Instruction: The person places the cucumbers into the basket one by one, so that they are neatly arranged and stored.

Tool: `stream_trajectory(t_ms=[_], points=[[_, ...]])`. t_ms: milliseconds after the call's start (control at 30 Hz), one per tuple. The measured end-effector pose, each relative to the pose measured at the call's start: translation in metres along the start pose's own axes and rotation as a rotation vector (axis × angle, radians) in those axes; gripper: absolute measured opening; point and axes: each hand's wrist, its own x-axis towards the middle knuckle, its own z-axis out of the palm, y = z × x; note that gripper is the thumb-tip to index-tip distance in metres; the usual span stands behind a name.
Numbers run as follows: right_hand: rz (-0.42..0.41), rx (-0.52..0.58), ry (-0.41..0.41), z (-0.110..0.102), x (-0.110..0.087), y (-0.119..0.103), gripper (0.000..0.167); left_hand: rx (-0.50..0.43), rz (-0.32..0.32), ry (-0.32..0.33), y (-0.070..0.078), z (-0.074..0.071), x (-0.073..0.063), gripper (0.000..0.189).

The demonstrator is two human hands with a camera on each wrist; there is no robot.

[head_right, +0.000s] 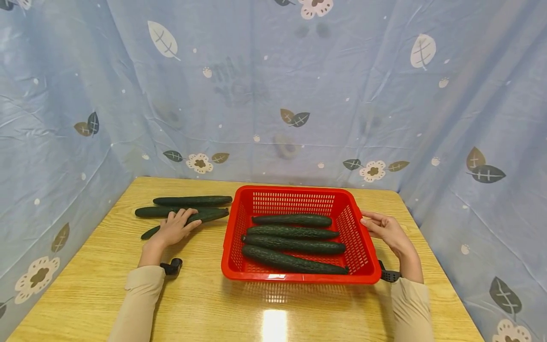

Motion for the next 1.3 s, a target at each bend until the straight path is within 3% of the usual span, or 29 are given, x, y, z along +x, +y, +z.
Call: stream_trajectory(t_ms=[367,833,1300], points=[[0.002,0.0,-0.011,-0.001,0.0,-0.002,0.054,0.04,0.024,0.146,0.02,-0.021,-0.006,0.061],[0.022,-0.008,-0.01,-0.001,-0.002,-0.001,0.055,0.119,0.036,0.191,0.054,-0.045,-0.016,0.06],[0.028,-0.01,-0.01,-0.003,0.0,0.0,0.054,0.176,0.09,0.29,0.1,-0.04,-0.022,0.056]])
